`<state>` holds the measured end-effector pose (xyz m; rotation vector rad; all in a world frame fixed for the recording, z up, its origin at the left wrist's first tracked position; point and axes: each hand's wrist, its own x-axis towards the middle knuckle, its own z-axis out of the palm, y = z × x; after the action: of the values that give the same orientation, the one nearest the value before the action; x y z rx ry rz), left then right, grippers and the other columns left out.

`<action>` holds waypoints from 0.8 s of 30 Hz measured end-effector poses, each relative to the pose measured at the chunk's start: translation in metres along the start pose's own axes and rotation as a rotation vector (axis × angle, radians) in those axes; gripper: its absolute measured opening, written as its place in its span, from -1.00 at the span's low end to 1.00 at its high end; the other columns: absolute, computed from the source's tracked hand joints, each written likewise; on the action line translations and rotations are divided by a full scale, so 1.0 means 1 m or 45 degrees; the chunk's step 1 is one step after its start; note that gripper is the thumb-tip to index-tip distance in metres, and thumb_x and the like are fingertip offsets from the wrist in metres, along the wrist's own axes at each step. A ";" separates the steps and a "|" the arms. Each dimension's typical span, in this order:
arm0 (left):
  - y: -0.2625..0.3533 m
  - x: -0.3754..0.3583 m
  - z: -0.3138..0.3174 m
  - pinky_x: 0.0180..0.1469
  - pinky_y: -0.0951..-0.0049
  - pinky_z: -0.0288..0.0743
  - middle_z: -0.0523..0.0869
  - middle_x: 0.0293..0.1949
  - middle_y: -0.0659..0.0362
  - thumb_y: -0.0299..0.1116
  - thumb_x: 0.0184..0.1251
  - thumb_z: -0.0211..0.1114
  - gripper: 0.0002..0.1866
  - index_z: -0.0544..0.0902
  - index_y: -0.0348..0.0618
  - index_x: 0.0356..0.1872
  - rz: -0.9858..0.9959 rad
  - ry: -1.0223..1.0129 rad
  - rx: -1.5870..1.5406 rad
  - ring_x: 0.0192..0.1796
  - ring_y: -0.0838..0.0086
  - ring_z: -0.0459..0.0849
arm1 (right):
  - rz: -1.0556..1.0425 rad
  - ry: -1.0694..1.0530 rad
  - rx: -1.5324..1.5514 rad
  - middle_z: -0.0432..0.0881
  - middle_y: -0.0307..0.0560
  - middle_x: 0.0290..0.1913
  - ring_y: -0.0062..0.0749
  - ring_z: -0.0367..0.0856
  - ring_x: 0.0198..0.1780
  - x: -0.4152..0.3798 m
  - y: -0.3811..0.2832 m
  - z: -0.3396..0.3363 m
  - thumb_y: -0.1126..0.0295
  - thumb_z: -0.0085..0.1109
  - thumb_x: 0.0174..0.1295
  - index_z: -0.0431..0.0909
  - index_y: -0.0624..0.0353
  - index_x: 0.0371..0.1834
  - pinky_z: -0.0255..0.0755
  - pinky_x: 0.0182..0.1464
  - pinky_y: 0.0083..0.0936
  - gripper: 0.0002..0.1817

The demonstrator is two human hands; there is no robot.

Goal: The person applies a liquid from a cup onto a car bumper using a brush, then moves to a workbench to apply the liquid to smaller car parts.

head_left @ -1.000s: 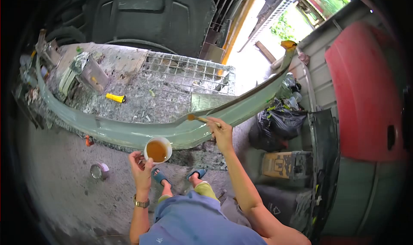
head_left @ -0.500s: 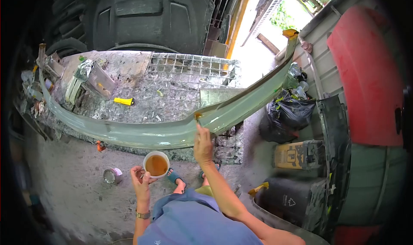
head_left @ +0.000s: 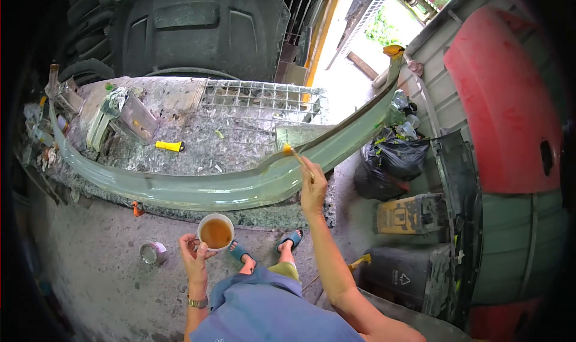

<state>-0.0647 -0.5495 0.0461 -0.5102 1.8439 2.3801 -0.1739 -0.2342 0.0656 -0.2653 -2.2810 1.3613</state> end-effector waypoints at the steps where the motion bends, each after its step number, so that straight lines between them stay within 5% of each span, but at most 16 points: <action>1: 0.000 0.000 0.000 -0.26 0.47 0.70 0.41 -0.17 0.22 -0.21 0.28 0.33 -0.50 0.29 -0.10 0.10 0.006 -0.002 0.008 -0.14 0.55 0.55 | -0.079 0.146 -0.023 0.53 0.05 -0.22 -0.17 0.53 -0.23 -0.004 -0.001 0.001 0.51 0.01 0.36 0.56 0.25 0.10 0.43 -0.11 -0.41 -0.71; 5: -0.005 -0.001 -0.006 -0.26 0.49 0.69 0.40 -0.18 0.22 -0.20 0.28 0.32 -0.51 0.29 -0.10 0.09 0.004 0.003 0.022 -0.15 0.56 0.54 | -0.346 0.239 -0.292 0.52 0.06 -0.16 -0.18 0.53 -0.21 -0.029 0.011 0.034 0.52 -0.04 0.37 0.54 0.29 0.08 0.43 -0.10 -0.40 -0.72; 11: -0.003 -0.005 -0.006 -0.26 0.50 0.70 0.42 -0.17 0.21 -0.21 0.30 0.30 -0.53 0.29 -0.10 0.09 -0.015 0.033 -0.012 -0.17 0.60 0.53 | -0.072 -0.134 -0.189 0.53 0.14 -0.11 0.08 0.54 -0.15 -0.072 0.008 0.073 0.47 -0.03 0.37 0.55 0.25 0.07 0.45 -0.05 -0.21 -0.72; 14: -0.002 -0.004 -0.008 -0.26 0.50 0.70 0.42 -0.16 0.21 -0.23 0.32 0.28 -0.55 0.29 -0.10 0.10 -0.033 0.035 0.002 -0.19 0.61 0.52 | -0.234 -0.198 -0.177 0.57 0.00 -0.27 -0.14 0.58 -0.28 -0.053 0.014 0.057 0.42 0.01 0.38 0.57 0.23 0.04 0.46 -0.19 -0.33 -0.75; 16: -0.003 -0.004 -0.010 -0.24 0.49 0.70 0.42 -0.16 0.21 -0.26 0.33 0.26 -0.56 0.29 -0.11 0.11 -0.025 0.041 -0.028 -0.19 0.61 0.53 | 0.139 -0.160 0.009 0.54 -0.15 -0.43 -0.43 0.53 -0.38 -0.025 0.014 0.025 0.39 0.04 0.39 0.59 0.27 -0.01 0.40 -0.32 -0.49 -0.77; 18: -0.005 -0.002 -0.011 -0.24 0.49 0.69 0.43 -0.15 0.21 -0.27 0.33 0.26 -0.56 0.28 -0.11 0.11 -0.031 0.022 -0.034 -0.17 0.60 0.53 | 0.218 0.003 0.183 0.48 -0.26 -0.50 -0.60 0.45 -0.43 -0.001 0.025 0.000 0.40 0.03 0.40 0.60 0.30 -0.02 0.31 -0.38 -0.59 -0.76; 21: -0.009 0.000 -0.013 -0.24 0.49 0.69 0.43 -0.15 0.20 -0.27 0.33 0.26 -0.56 0.28 -0.11 0.12 -0.039 0.008 -0.035 -0.15 0.58 0.55 | 0.331 0.137 0.205 0.59 -0.04 -0.30 -0.45 0.52 -0.27 0.015 0.026 -0.027 0.44 0.01 0.39 0.59 0.30 0.02 0.39 -0.19 -0.55 -0.75; 23: -0.010 -0.001 -0.015 -0.24 0.49 0.69 0.44 -0.14 0.19 -0.26 0.33 0.26 -0.55 0.28 -0.12 0.13 -0.048 0.026 -0.029 -0.13 0.56 0.56 | -0.141 0.353 -0.289 0.59 0.03 -0.21 -0.28 0.56 -0.23 0.012 0.004 -0.029 0.45 0.03 0.37 0.59 0.28 0.03 0.43 -0.14 -0.46 -0.74; 24: -0.008 -0.001 -0.014 -0.23 0.48 0.69 0.44 -0.14 0.19 -0.25 0.32 0.27 -0.54 0.28 -0.12 0.13 -0.053 0.017 -0.021 -0.12 0.54 0.57 | -0.072 0.221 -0.397 0.54 0.11 -0.12 -0.08 0.59 -0.15 0.004 -0.003 -0.025 0.47 0.00 0.36 0.53 0.26 0.10 0.47 -0.11 -0.32 -0.71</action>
<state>-0.0584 -0.5605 0.0357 -0.5618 1.8023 2.3724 -0.1644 -0.2146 0.0796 -0.4003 -2.3266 0.9130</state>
